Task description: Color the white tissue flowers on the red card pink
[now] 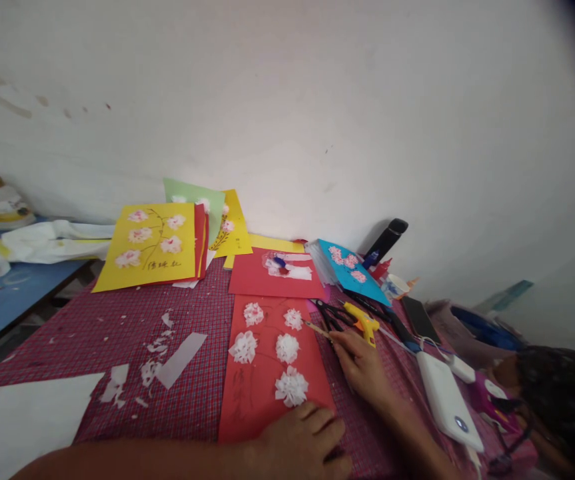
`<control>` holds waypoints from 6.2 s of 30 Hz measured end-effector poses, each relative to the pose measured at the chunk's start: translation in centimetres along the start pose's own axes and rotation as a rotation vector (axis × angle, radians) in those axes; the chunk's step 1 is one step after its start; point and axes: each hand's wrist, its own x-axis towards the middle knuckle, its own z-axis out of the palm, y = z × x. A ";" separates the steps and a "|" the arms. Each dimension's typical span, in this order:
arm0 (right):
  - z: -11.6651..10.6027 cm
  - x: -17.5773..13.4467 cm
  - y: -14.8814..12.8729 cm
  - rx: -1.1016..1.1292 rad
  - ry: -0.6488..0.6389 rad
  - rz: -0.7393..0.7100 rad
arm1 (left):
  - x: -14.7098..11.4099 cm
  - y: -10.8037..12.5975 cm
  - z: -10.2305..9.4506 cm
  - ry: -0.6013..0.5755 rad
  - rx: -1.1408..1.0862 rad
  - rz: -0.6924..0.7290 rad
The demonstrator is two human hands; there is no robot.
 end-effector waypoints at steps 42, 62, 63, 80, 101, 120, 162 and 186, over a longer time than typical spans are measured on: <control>0.3 -0.2 0.9 0.060 -0.009 0.137 | 0.0 0.0 0.1 -0.021 0.004 0.004; 0.9 2.0 -0.3 0.011 -0.032 0.081 | -0.5 0.0 1.0 -0.051 0.001 0.014; 1.0 2.0 -0.2 0.005 -0.038 0.075 | -0.5 0.0 1.2 -0.043 0.004 0.016; 0.6 4.4 -1.0 -0.026 -0.099 0.087 | -0.9 0.2 2.5 0.002 0.013 0.015; 5.2 16.5 1.9 -0.193 -0.089 0.133 | -0.3 0.0 4.7 -0.113 -0.027 -0.056; 7.0 17.5 3.7 -0.220 -0.126 0.113 | -0.5 0.2 4.8 -0.107 -0.031 -0.059; -0.9 2.0 -1.1 -0.012 -0.016 0.137 | -0.4 -0.1 0.8 -0.044 0.008 0.025; 0.7 2.5 -2.4 -0.095 -0.069 -0.043 | -0.8 0.3 2.0 -0.010 0.011 -0.002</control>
